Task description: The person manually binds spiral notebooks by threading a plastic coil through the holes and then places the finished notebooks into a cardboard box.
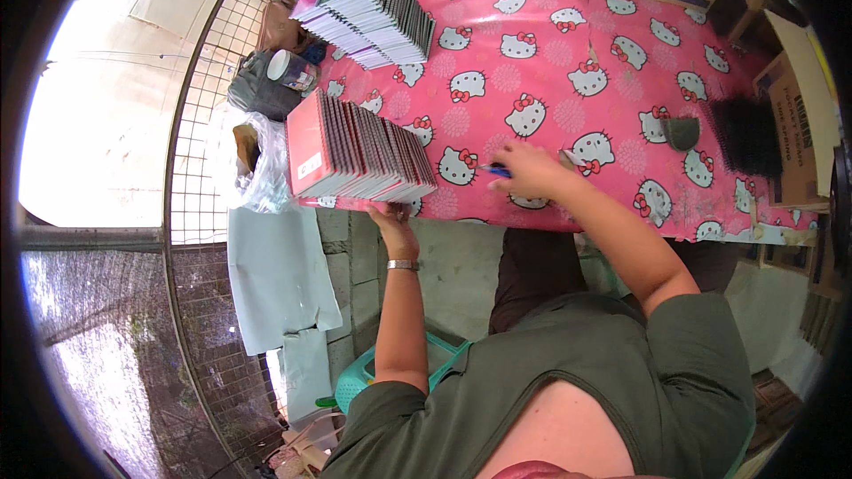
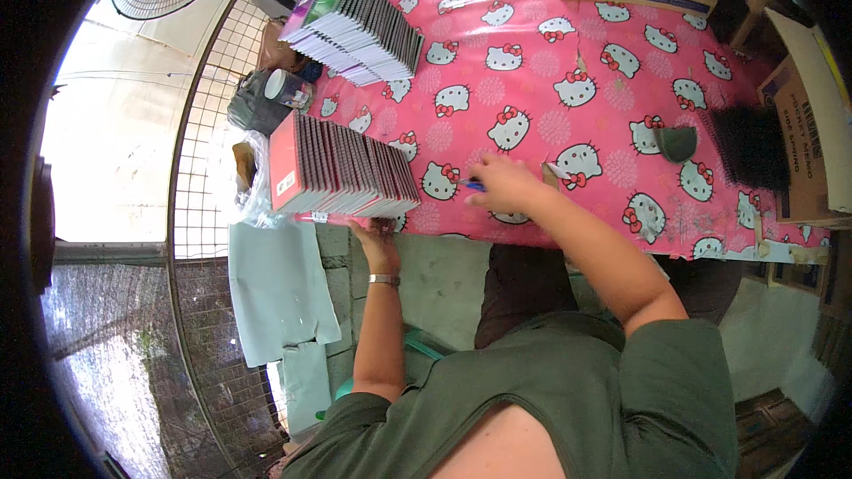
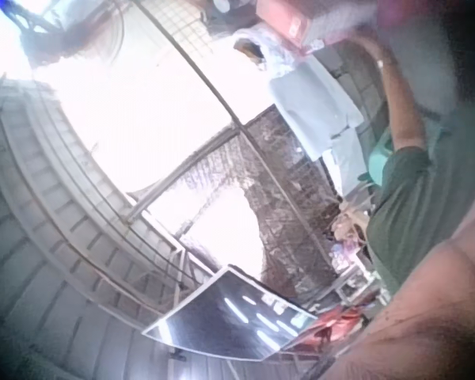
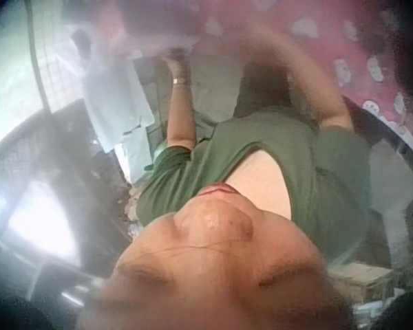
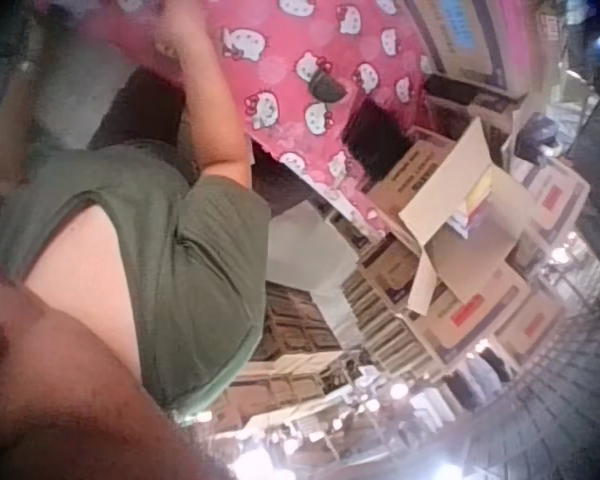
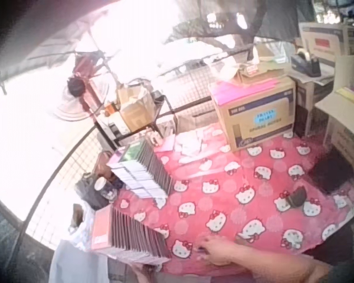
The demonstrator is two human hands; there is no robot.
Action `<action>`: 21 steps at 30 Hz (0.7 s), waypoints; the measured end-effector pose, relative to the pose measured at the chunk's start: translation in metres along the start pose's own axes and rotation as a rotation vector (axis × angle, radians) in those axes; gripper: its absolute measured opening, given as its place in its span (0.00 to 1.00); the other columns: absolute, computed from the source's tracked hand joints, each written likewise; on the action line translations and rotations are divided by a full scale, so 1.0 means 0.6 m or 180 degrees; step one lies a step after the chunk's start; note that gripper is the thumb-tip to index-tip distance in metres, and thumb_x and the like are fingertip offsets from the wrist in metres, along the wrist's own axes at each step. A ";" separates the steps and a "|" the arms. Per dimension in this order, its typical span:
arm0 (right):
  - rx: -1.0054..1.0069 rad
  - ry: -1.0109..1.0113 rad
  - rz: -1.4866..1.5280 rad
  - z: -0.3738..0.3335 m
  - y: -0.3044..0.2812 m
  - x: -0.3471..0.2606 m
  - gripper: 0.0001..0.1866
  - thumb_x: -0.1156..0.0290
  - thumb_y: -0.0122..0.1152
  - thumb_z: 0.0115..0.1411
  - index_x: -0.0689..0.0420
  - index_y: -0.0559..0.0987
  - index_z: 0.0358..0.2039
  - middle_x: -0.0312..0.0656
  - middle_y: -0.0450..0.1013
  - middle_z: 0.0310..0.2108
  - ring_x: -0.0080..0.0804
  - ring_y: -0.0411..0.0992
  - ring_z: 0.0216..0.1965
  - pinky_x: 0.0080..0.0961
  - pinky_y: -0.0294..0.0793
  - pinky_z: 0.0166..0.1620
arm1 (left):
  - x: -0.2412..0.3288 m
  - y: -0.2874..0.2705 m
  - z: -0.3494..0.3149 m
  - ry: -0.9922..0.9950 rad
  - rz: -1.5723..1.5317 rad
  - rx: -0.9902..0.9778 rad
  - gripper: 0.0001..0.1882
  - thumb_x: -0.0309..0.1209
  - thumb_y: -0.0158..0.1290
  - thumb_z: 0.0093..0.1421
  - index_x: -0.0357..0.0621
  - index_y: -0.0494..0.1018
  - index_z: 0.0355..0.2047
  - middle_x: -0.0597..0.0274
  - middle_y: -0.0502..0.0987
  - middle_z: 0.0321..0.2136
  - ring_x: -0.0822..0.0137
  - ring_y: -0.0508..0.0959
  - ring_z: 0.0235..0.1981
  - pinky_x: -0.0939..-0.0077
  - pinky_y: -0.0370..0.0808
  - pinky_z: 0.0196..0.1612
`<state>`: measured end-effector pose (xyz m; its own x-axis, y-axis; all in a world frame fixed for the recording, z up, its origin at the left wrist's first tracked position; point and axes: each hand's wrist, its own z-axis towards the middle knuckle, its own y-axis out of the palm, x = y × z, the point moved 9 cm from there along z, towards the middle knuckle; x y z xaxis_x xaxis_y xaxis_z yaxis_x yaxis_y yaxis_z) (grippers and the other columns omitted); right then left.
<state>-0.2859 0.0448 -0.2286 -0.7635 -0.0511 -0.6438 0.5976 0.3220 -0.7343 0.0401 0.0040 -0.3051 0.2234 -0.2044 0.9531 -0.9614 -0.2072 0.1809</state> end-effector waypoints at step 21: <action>0.1797 -0.0363 0.0726 -0.143 -0.173 0.030 0.20 0.72 0.61 0.60 0.58 0.72 0.53 0.46 0.72 0.45 0.43 0.72 0.48 0.38 0.69 0.54 | -0.115 0.512 0.080 -0.0549 0.0437 -0.0136 0.65 0.63 0.52 0.59 0.27 0.24 0.69 0.38 0.17 0.71 0.54 0.18 0.73 0.63 0.23 0.72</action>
<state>-0.3827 0.0913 -0.1458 -0.5889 -0.1506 -0.7940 0.8038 -0.2114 -0.5561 -0.2633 -0.0913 -0.3268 0.1105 -0.3891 0.9145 -0.9898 -0.1262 0.0659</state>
